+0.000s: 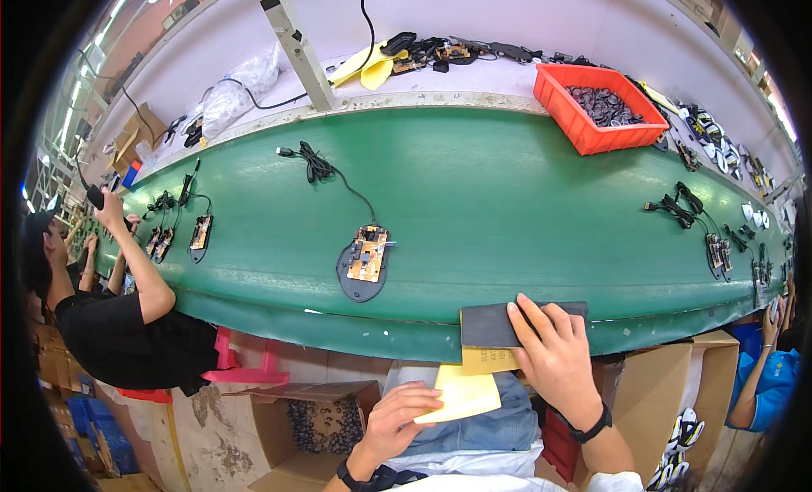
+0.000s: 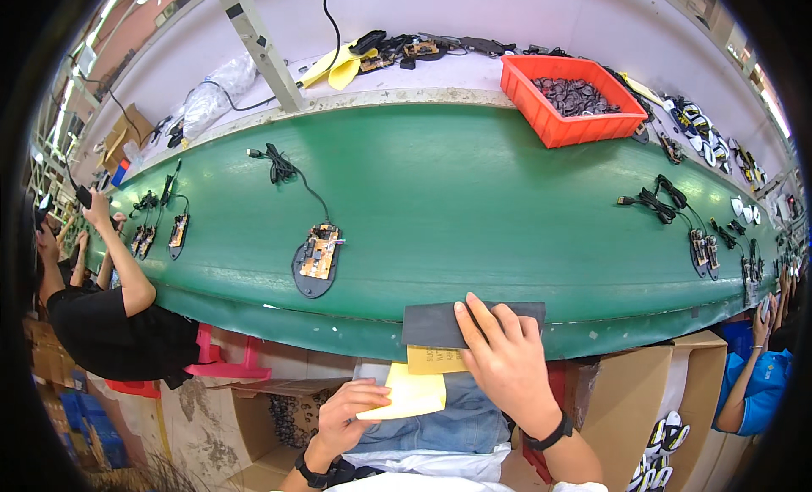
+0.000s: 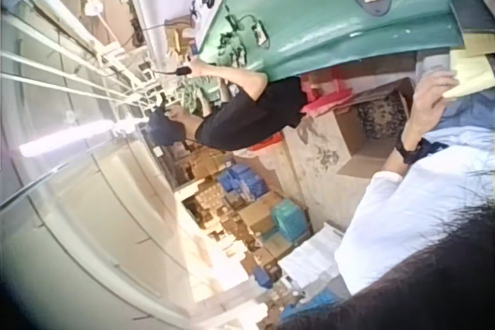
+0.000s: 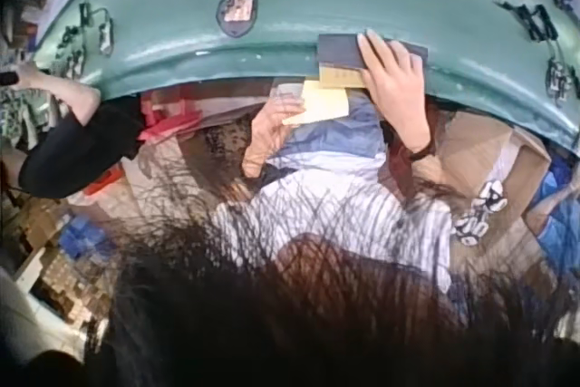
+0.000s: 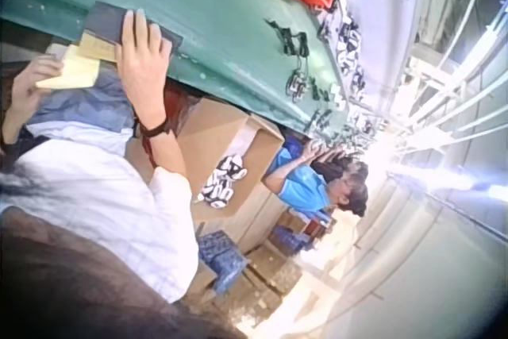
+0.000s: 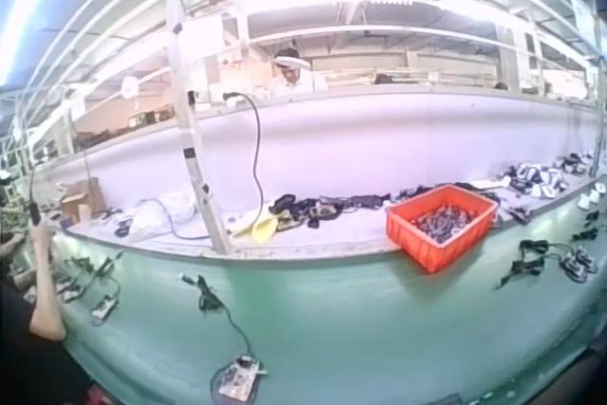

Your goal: Manually assembling components on a printed circuit board for a computer mouse.

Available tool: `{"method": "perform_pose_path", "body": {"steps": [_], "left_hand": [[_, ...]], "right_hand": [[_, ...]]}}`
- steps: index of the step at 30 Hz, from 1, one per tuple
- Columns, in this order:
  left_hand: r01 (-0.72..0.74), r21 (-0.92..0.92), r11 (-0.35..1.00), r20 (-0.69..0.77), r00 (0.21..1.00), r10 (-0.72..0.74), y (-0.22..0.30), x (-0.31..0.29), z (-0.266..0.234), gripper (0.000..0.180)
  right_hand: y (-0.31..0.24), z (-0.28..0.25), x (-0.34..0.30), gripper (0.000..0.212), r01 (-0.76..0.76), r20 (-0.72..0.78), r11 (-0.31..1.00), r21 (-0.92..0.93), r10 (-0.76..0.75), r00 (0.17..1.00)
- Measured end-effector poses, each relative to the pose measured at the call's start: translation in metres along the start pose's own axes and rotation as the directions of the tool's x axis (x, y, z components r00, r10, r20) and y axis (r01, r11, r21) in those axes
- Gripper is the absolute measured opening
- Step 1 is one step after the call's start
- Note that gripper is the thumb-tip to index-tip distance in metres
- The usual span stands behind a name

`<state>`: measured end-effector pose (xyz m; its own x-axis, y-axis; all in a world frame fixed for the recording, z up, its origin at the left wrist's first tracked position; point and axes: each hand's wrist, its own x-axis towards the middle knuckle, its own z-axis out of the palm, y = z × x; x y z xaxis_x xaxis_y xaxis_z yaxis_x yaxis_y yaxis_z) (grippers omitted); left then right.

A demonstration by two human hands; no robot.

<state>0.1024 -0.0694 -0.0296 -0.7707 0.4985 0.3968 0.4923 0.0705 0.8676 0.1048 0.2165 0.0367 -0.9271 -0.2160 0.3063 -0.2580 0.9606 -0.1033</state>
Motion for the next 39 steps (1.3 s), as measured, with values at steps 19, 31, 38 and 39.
{"method": "perform_pose_path", "body": {"steps": [19,31,38,39], "left_hand": [[0.044,-0.378,0.925,0.035,0.999,-0.033,0.034,0.025,0.004,0.018],[0.212,-0.605,0.768,-0.291,0.838,-0.461,0.037,0.027,0.028,0.018],[0.318,-0.779,0.54,-0.009,0.856,-0.517,0.04,0.053,0.038,0.015],[0.33,-0.801,0.499,0.007,0.839,-0.545,0.042,0.06,0.039,0.014]], "right_hand": [[0.007,-0.012,-0.006,0.073,-0.1,0.207,0.966,0.237,0.05,0.977],[0.003,0.001,-0.004,0.05,-0.124,0.113,0.96,0.251,0.098,0.989],[0.016,0.002,0.014,0.048,-0.012,0.067,0.902,0.433,-0.019,0.998],[0.017,0.003,0.017,0.048,-0.006,0.063,0.902,0.432,-0.024,0.998]]}}
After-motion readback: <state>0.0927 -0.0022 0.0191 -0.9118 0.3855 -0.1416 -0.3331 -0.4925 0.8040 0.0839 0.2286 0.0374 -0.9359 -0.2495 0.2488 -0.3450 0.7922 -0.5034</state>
